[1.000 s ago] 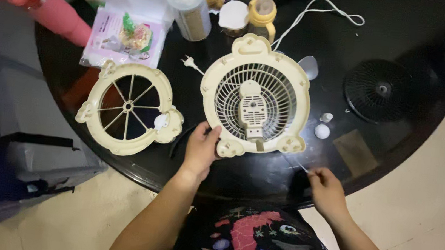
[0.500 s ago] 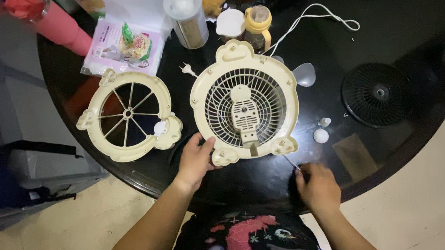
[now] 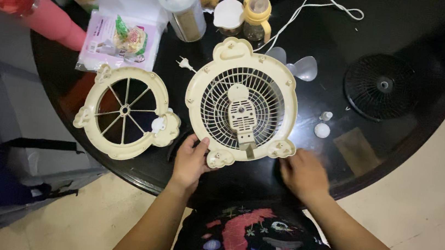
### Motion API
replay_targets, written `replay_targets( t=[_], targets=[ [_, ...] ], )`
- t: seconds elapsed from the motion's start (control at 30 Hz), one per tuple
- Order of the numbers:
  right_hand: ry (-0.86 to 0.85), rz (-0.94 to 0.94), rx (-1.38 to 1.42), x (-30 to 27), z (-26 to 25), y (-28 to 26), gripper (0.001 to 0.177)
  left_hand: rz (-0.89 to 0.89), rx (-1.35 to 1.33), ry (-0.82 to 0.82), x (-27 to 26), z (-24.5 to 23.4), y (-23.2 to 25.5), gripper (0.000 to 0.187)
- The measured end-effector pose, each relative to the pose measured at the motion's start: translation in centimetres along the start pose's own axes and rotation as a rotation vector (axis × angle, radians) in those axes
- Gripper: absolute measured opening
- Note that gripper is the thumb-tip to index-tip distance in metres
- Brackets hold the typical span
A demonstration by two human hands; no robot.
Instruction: The person reassembles a small electric fan on a table. They attach the fan blades to the motor, place the front grille over the blades, and secure the assembly with screws. The fan is fully reassembled by the end of the clip.
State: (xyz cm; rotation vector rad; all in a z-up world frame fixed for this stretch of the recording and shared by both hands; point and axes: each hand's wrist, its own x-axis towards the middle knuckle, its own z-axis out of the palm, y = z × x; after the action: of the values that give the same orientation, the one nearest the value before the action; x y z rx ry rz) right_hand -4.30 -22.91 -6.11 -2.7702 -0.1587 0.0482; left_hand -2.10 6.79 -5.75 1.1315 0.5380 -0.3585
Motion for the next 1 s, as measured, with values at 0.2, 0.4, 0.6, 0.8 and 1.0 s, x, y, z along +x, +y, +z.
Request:
replay_targets(
  t=[0.2, 0.4, 0.6, 0.8, 1.0],
  targets=[
    [-0.126, 0.201, 0.219, 2.1, 4.2, -1.5, 0.034, -0.063, 0.042, 0.038, -0.5, 0.0, 0.6, 0.036],
    [-0.186, 0.151, 0.172, 2.1, 6.3, 0.6, 0.031, -0.073, 0.015, 0.023, -0.2, -0.4, -0.5, 0.037],
    [-0.079, 0.414, 0.581, -4.5, 2.2, 3.5, 0.023, -0.023, 0.080, 0.037, -0.4, -0.4, -0.9, 0.036],
    [0.112, 0.546, 0.976, -1.0, -6.7, 3.6, 0.019, 0.052, 0.078, -0.041, -1.1, -0.1, -1.0, 0.035],
    [0.001, 0.251, 0.637, 9.9, -7.6, -4.2, 0.020, -0.003, 0.058, -0.065, -1.1, -0.5, -0.7, 0.034]
  ],
)
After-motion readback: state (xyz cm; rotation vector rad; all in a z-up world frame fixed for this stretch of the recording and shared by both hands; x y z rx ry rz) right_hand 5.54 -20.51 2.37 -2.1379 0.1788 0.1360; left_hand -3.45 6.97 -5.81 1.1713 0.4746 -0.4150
